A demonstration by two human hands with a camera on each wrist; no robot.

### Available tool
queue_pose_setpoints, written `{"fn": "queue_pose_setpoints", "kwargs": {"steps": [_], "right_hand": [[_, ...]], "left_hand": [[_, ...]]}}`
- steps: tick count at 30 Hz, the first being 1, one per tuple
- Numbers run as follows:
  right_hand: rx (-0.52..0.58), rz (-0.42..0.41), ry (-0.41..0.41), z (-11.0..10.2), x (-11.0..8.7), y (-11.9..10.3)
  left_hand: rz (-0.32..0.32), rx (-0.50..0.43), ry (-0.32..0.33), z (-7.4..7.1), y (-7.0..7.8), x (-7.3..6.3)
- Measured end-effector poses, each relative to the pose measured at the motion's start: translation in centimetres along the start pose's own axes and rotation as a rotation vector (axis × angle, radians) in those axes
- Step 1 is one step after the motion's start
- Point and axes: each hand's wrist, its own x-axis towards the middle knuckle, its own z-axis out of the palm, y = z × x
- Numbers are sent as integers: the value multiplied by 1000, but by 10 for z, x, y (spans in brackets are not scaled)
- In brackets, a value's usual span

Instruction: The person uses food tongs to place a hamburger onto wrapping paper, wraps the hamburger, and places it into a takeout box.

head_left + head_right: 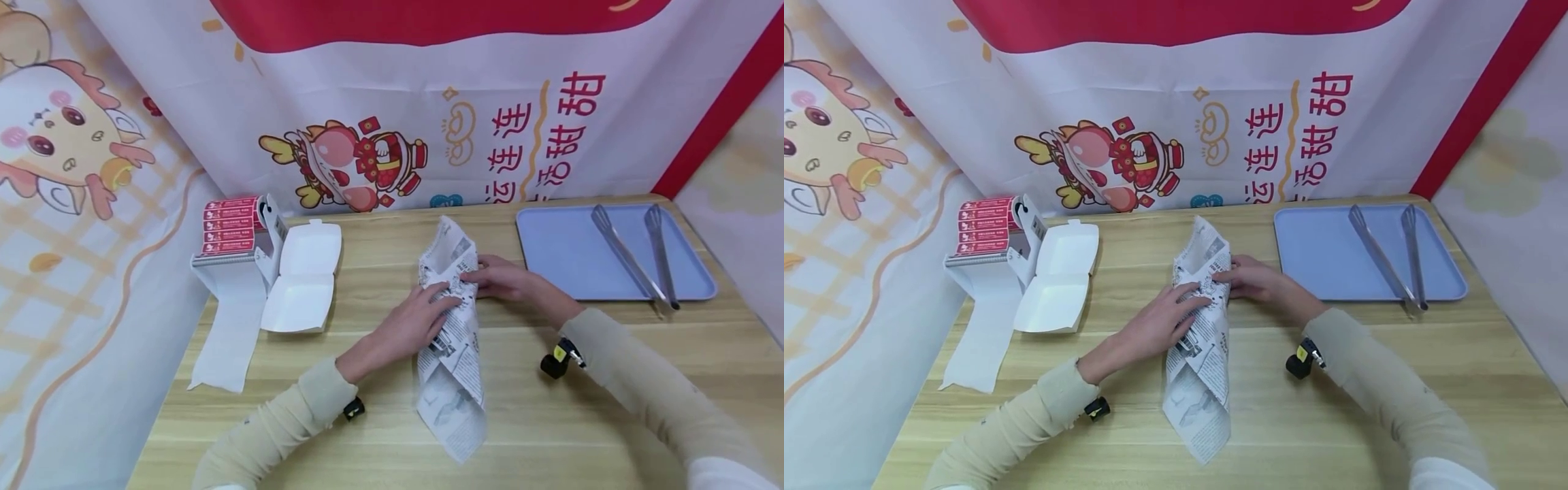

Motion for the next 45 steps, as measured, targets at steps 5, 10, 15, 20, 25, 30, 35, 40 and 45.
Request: {"fn": "queue_pose_setpoints", "kwargs": {"steps": [5, 10, 15, 20, 25, 30, 35, 40, 45], "right_hand": [[59, -40, 56, 4, 2, 7], [65, -75, 50, 7, 9, 9], [73, -53, 27, 11, 15, 11], [113, -98, 42, 15, 13, 15], [140, -187, 22, 19, 12, 17], [-50, -244, 0, 16, 8, 18], [-594, -362, 47, 14, -4, 10], [-745, -334, 118, 11, -9, 4], [-625, -213, 185, 6, -5, 3]], "left_hand": [[8, 19, -24, 0, 0, 2], [2, 31, -52, -3, 0, 3], [-3, 1, -86, -4, 1, 1], [6, 13, -86, -3, 1, 0], [17, 53, -58, -3, 0, -2], [12, 63, -65, -1, 0, -2], [1, 60, -77, 0, 0, -2], [7, 65, -63, -2, 0, -1], [3, 67, -87, -4, 0, 0]]}}
